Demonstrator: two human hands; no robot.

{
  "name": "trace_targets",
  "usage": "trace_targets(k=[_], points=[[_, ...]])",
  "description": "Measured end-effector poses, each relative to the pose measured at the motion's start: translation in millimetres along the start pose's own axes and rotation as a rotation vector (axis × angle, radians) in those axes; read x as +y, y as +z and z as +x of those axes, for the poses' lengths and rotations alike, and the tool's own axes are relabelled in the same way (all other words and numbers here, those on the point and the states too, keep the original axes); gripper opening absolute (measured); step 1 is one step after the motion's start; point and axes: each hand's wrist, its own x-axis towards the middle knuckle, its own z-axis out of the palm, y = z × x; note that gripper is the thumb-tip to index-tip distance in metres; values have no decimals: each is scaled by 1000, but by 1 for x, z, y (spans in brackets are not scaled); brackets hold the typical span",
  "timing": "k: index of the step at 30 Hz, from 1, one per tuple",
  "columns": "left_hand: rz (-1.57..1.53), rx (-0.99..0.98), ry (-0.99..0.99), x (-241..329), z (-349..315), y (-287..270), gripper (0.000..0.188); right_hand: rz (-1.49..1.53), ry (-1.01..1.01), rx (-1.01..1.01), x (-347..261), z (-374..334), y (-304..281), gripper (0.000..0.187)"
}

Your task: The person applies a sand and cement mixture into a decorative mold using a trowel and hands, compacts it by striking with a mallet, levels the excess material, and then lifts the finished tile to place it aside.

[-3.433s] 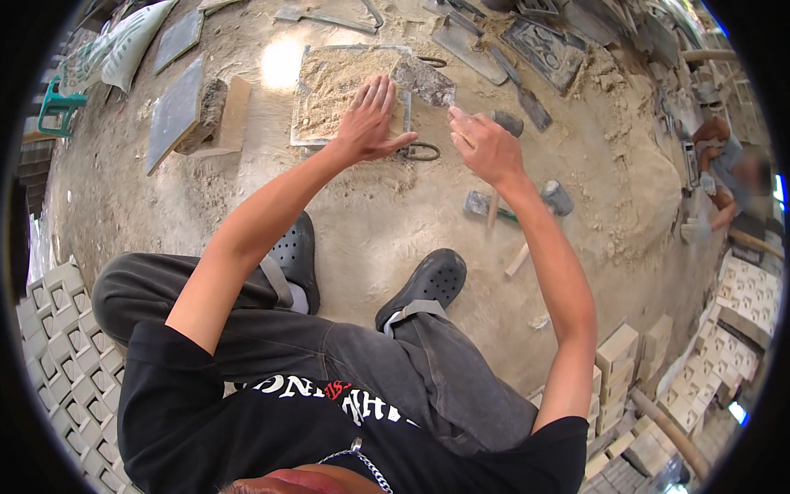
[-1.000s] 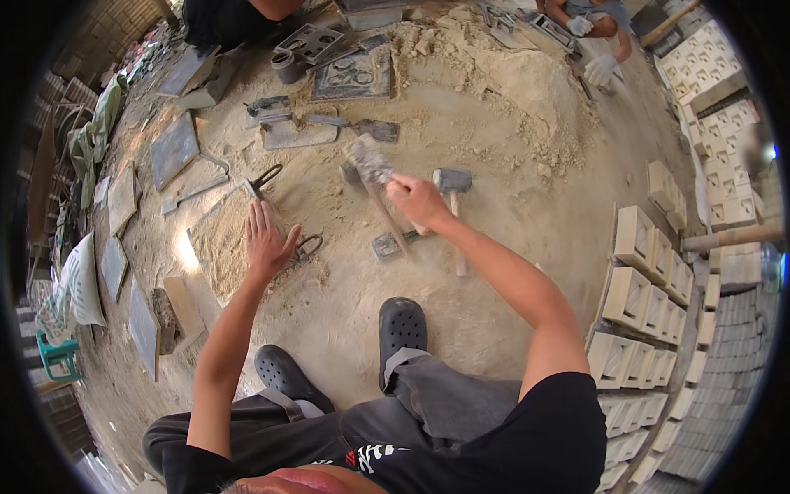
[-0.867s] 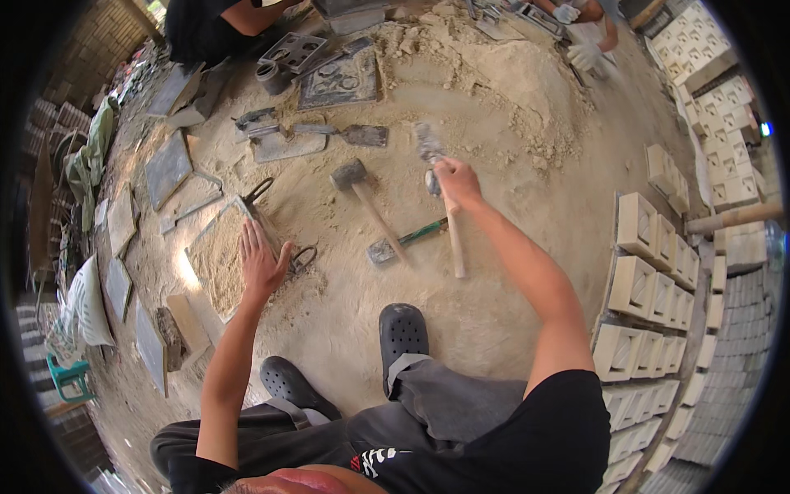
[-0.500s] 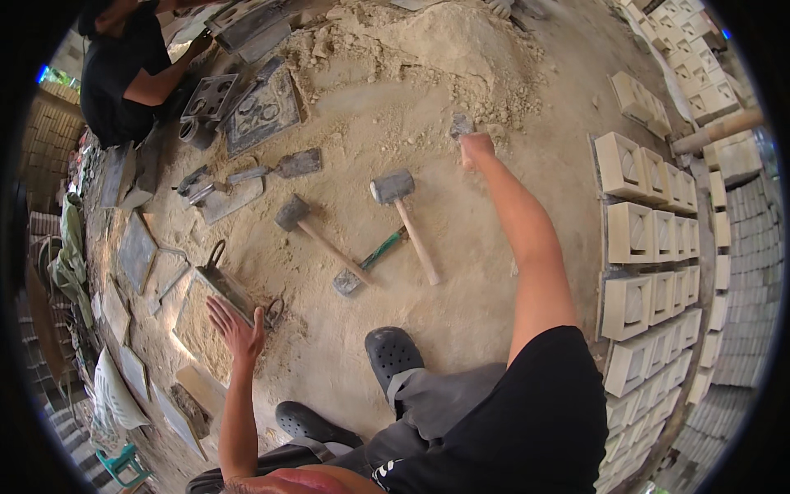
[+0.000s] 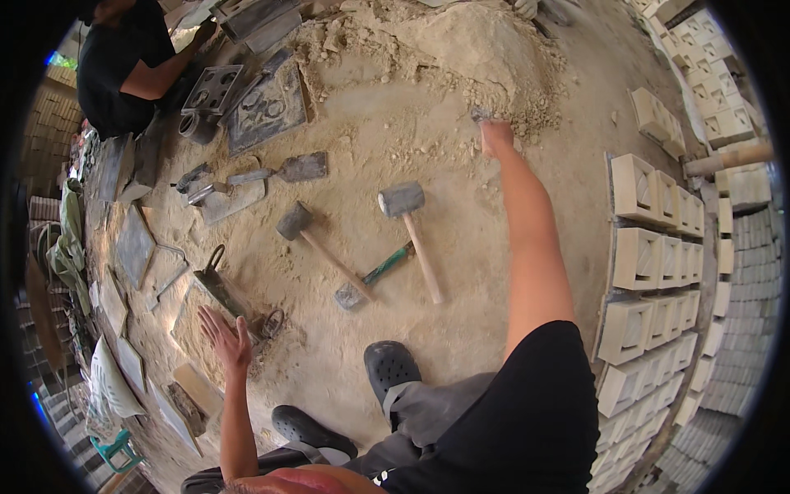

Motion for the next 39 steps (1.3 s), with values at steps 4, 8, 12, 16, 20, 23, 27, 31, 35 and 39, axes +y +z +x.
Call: trace_targets(k=[4, 8, 12, 16, 20, 23, 27, 31, 35, 39], points=[[23, -102, -92, -23, -9, -20, 84, 183, 74, -137, -47, -97, 5, 48], [-32, -33, 17, -7, 1, 6, 82, 64, -175, -62, -3, -122, -38, 53], [63, 30, 88, -16, -18, -16, 81, 225, -168, -332, -66, -205, -39, 57], [-11, -141, 30, -32, -27, -18, 80, 253, -347, -453, -120, -272, -40, 56], [-73, -57, 45, -64, -41, -21, 82, 334, -422, -706, -173, -347, -22, 53], [-60, 33, -12, -100, -60, -15, 80, 308, -567, -812, -217, -389, -1, 51], [-401, 296, -147, -149, -83, 3, 68, 303, -739, -1002, -265, -455, 38, 50], [-689, 503, -355, -174, -97, 15, 57, 126, -883, -1141, -302, -516, 65, 49], [-642, 496, -294, -173, -111, 18, 63, -29, -1248, -1100, -322, -563, 86, 49], [-323, 340, -223, -137, -125, 13, 78, -260, -1540, -1023, -339, -597, 89, 43]])
